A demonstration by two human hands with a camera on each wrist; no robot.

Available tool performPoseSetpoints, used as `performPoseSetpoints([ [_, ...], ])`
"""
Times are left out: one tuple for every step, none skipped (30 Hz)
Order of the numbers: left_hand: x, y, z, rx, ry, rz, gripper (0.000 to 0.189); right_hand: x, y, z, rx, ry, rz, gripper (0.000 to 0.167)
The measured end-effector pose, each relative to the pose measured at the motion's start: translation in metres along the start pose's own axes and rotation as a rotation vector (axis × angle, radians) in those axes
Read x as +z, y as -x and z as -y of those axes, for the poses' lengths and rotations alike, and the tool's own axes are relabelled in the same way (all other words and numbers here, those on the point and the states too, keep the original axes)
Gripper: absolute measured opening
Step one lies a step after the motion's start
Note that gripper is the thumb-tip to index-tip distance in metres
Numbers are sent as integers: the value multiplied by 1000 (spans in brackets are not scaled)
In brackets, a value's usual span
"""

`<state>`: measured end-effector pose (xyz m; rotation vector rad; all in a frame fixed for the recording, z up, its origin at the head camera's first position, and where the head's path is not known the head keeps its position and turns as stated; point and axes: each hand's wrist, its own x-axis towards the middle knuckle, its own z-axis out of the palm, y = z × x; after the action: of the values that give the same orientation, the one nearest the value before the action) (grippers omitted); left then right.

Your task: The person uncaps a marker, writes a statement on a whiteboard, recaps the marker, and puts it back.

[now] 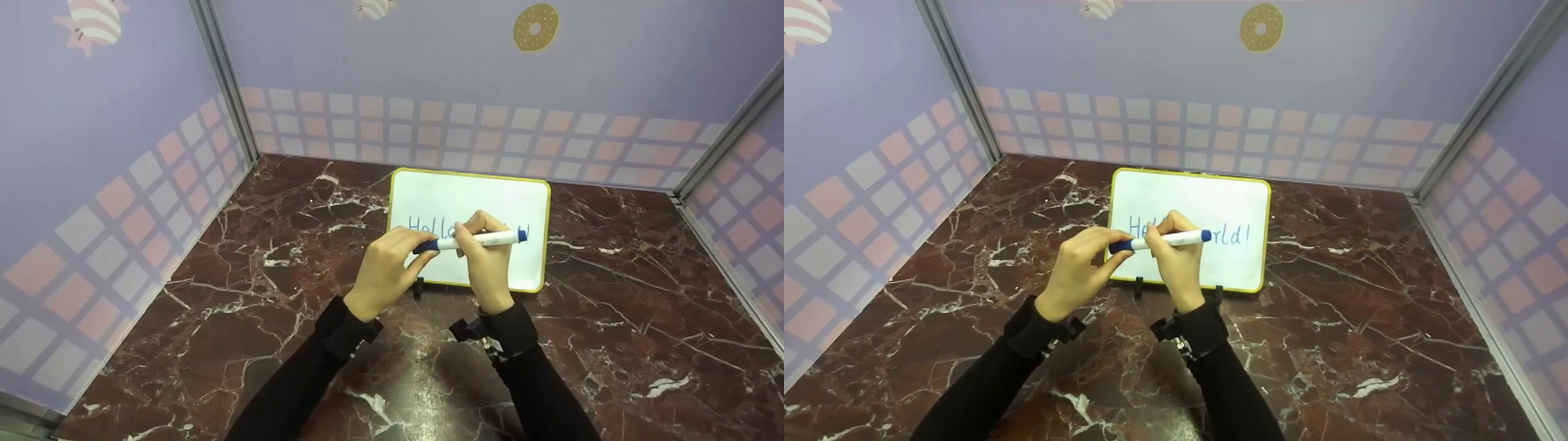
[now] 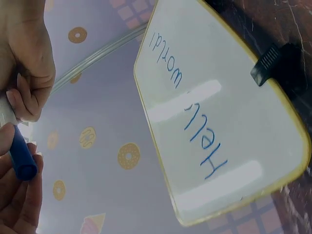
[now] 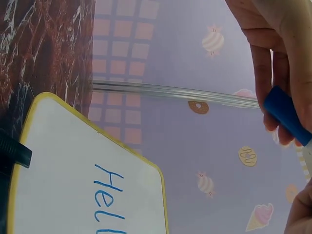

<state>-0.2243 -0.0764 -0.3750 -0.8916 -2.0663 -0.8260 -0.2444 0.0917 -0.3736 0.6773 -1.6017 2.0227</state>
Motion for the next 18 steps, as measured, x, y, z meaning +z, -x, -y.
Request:
performPoseSetpoints([
  [0,0,0,-7,10,5,20,0,0,-1,-2,-9,5,33],
  [1,-1,0,-14,20,11,20,0,0,-2,-1,-24,12,33],
  [1,-1,0,-20,31,16,20,0,0,-2,1,-38,19,33],
  [1,-1,0,-24,40,20,20,-1,0,-3,3,-46,25,33],
  [1,-1,1,-26,46,22,20,-1,-1,-3,6,-54,30,33],
  [1,-1,1,-27,49,25,20,-2,-1,-4,9,-61,35,33],
  [1,-2,1,-26,50,27,20,-2,-1,-4,12,-61,38,33],
  [2,-2,1,-25,49,28,20,-3,-2,-4,18,-61,39,33],
  [2,-1,2,-24,47,29,20,-3,-2,-5,23,-54,41,33],
  [2,-2,3,-24,41,31,21,-4,-2,-5,28,-49,45,32],
  [2,-1,3,-26,38,31,21,-4,-2,-5,35,-43,48,31],
  [2,-1,5,-30,37,31,21,-5,-3,-5,44,-37,53,29],
  [2,-1,6,-36,33,29,22,-6,-3,-5,50,-35,60,26],
  [2,-1,7,-44,31,27,22,-7,-4,-5,56,-41,69,21],
  [2,-1,9,-52,27,25,23,-8,-6,-5,58,-45,70,15],
  [2,-1,11,-60,21,23,23,-9,-7,-5,55,-49,63,10],
  [2,0,12,-68,16,20,23,-11,-9,-5,46,-43,48,13],
  [1,0,14,-77,9,17,23,-13,-11,-4,22,-26,30,19],
])
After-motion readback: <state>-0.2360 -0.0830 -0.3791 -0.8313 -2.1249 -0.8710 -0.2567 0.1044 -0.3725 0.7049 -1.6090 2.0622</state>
